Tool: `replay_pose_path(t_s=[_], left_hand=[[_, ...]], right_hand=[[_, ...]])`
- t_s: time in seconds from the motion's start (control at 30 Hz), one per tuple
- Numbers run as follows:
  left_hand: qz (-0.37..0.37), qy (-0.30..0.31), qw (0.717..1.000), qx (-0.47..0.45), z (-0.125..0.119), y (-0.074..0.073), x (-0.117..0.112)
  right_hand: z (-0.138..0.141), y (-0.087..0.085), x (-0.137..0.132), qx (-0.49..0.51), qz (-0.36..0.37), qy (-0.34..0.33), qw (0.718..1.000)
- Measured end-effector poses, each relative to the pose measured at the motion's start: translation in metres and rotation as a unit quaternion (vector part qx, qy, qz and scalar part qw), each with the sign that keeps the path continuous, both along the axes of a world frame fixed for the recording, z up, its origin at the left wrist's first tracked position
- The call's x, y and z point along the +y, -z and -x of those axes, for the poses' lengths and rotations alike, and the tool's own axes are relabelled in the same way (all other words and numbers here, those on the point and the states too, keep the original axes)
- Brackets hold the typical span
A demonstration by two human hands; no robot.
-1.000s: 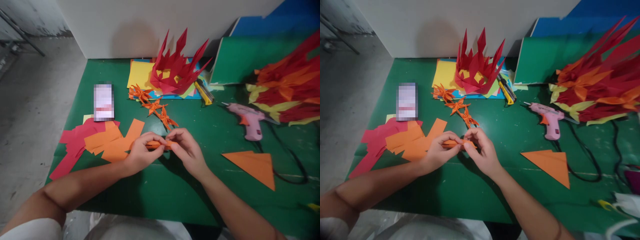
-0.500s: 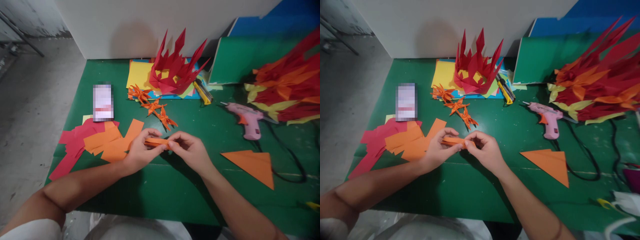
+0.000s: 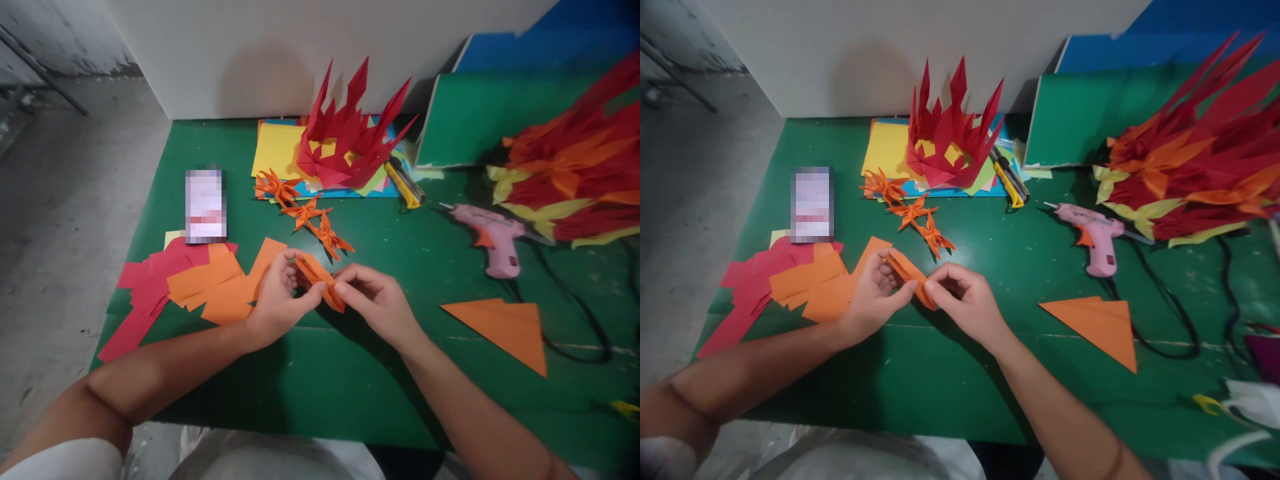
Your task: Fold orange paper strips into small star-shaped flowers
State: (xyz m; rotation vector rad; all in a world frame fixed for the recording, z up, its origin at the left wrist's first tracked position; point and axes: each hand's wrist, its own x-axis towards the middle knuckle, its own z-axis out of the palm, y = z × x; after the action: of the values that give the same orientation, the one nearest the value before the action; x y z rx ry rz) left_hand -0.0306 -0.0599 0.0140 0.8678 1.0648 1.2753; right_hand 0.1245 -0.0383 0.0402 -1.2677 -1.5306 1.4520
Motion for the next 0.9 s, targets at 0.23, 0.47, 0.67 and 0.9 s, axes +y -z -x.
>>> replay_pose_path(t_s=[0.23,0.47,0.67,0.9], left_hand=[[0.012,0.025,0.998,-0.049,-0.0006,0.0041,0.0011],[-0.017,0.022,0.999,-0.046,-0.0009,0.0033,0.0005],[-0.014,0.023,0.999,-0.039,0.0006,0.0006,0.0013],[0.001,0.022,0.997,-0.071,0.0007,0.0025,0.0034]], right_hand=[[0.0017,0.0018,-0.0005,-0.018,-0.013,0.035,0.999],[0.0053,0.0055,-0.0068,-0.04,-0.043,0.056,0.997],[0.0072,0.0057,-0.007,-0.015,0.0,0.072,0.997],[0.0018,0.0039,-0.0007,0.027,0.03,0.027,0.999]])
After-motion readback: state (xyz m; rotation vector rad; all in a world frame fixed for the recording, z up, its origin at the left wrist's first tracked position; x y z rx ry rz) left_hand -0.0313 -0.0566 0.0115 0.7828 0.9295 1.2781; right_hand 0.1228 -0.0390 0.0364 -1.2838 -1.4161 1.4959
